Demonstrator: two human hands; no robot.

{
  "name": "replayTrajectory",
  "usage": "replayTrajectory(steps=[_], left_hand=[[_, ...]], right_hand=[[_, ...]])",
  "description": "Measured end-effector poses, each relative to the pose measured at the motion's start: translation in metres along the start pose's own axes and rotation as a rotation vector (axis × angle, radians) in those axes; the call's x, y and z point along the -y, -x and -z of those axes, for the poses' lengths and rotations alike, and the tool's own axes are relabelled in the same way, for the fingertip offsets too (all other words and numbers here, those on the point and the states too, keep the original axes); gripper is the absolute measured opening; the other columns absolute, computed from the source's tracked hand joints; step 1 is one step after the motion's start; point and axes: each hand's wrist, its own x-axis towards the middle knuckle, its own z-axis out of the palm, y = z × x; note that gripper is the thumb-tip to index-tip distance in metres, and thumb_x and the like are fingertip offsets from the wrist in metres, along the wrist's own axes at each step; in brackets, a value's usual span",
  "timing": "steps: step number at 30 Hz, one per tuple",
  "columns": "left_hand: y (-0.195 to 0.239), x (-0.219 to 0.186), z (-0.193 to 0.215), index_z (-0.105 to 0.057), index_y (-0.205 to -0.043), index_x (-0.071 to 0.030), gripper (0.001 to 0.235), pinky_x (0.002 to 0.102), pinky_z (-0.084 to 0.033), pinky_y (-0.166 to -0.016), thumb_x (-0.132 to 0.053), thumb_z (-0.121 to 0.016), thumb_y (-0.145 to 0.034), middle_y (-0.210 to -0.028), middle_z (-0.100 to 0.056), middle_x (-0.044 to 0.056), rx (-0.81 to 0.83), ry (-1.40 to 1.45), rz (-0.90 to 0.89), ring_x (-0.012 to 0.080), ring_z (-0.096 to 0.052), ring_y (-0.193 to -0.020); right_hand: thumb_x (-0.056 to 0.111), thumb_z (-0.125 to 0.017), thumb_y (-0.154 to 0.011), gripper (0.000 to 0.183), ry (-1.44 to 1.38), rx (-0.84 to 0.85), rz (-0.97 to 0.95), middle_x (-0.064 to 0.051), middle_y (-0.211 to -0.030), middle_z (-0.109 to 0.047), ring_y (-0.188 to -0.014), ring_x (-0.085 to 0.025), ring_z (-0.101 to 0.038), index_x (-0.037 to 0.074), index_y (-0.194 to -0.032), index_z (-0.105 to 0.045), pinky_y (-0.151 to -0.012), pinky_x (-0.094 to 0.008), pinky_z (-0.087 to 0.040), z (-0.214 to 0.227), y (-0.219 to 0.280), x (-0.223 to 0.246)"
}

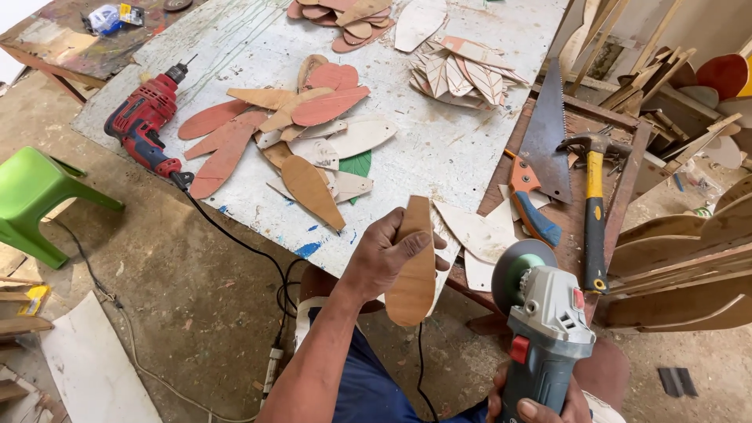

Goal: Grinding the edges of leaf-shaped wooden pieces using a handheld angle grinder

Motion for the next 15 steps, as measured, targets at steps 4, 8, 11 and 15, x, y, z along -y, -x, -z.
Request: replayTrajectory(steps=[4, 8, 11, 15], left_hand=[[0.001, 0.007, -0.002, -0.053, -0.108, -0.006, 0.038, 0.042, -0.067, -0.064, -0.032, -0.074, -0.089, -0.091, -0.068, 0.014, -0.169, -0.036, 0.075, 0.0324, -0.078, -0.077], [-0.001, 0.027, 0.004, -0.059, -0.101, -0.018, 0.023, 0.024, -0.046, -0.064, -0.041, -0.060, -0.102, -0.085, -0.054, -0.007, -0.271, -0.198, -0.048, 0.0078, -0.050, -0.077], [-0.003, 0.026, -0.002, -0.058, -0.097, -0.017, 0.023, 0.028, -0.051, -0.062, -0.039, -0.060, -0.101, -0.087, -0.058, -0.004, -0.339, -0.127, -0.006, 0.0116, -0.058, -0.078], [-0.002, 0.023, -0.001, -0.062, -0.131, -0.013, 0.040, 0.034, -0.056, -0.073, -0.034, -0.052, -0.099, -0.104, -0.068, 0.004, -0.348, -0.198, 0.060, 0.0174, -0.064, -0.088]], right_hand=[[0.021, -0.085, -0.066, 0.060, 0.042, 0.090, -0.142, -0.042, -0.074, -0.070, -0.066, -0.054, -0.073, -0.016, -0.108, -0.063, -0.063, -0.062, -0.060, -0.008, 0.001, 0.008], [0.024, -0.085, -0.067, 0.061, 0.046, 0.108, -0.113, -0.041, -0.072, -0.070, -0.066, -0.051, -0.073, -0.015, -0.108, -0.062, -0.062, -0.059, -0.060, -0.024, 0.004, 0.014], [0.021, -0.085, -0.066, 0.061, 0.046, 0.127, -0.136, -0.040, -0.076, -0.072, -0.068, -0.051, -0.075, -0.016, -0.108, -0.063, -0.064, -0.060, -0.062, -0.027, 0.003, 0.016], [0.019, -0.082, -0.065, 0.060, 0.038, 0.081, -0.154, -0.041, -0.075, -0.071, -0.067, -0.052, -0.073, -0.016, -0.110, -0.063, -0.065, -0.061, -0.060, -0.026, 0.003, 0.014]])
